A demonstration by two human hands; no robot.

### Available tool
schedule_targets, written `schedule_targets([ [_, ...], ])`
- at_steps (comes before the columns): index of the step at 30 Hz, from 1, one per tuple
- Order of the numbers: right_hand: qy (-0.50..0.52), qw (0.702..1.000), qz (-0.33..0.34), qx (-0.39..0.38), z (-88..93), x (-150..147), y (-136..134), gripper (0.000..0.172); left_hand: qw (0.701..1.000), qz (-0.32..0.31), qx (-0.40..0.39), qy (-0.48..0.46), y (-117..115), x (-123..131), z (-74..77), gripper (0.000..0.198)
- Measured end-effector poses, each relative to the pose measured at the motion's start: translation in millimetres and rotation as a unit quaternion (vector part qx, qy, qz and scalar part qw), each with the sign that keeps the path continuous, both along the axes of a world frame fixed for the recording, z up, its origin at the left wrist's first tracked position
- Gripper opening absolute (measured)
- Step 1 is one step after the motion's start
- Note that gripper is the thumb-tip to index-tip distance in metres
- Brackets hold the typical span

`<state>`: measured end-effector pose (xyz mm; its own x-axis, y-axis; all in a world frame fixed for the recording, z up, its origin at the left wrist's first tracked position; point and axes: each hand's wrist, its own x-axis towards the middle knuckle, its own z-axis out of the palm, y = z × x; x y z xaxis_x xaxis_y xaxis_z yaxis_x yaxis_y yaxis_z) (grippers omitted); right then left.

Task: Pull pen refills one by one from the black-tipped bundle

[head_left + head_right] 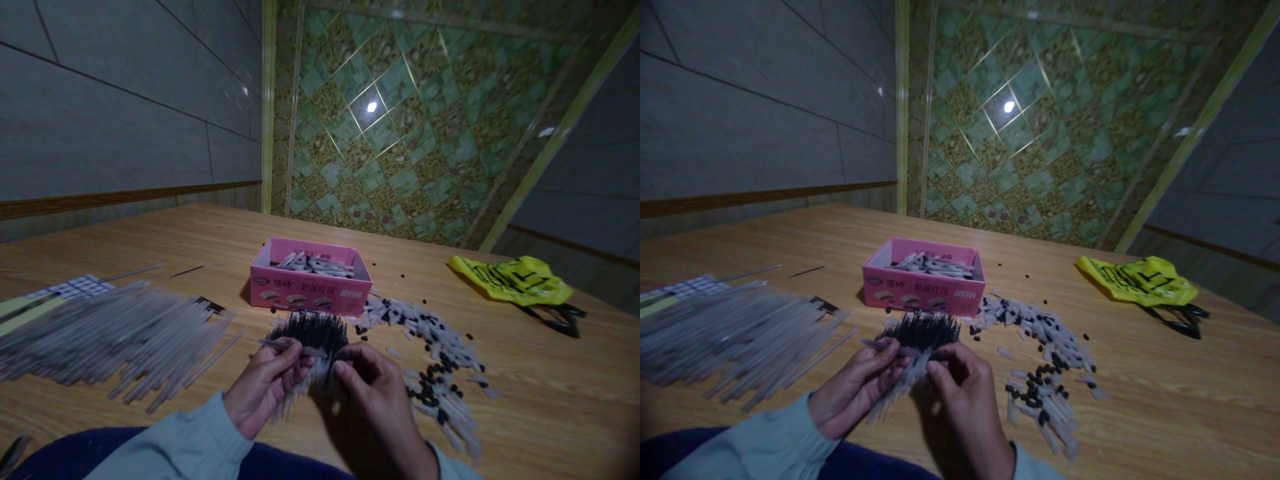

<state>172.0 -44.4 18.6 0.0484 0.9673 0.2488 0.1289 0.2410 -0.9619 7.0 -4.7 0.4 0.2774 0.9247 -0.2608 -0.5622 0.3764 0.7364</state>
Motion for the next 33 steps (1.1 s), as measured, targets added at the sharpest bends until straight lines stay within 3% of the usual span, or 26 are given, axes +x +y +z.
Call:
schedule_targets([
  [15,-0.010,0.999,-0.025,0.018,0.5,4.6,1.1,0.009,1.000,-0.009,0.016,0.022,-6.2,3.7,9.5,0.018],
  [28,-0.111,0.992,-0.026,0.051,-6.5,8.1,0.2,0.001,0.999,0.000,0.017,0.045,-7.4,3.9,7.7,0.020],
  [33,-0.131,0.988,-0.022,0.083,-1.0,8.8,-1.4,0.010,0.997,-0.012,0.040,0.060,-8.7,2.7,7.5,0.019],
])
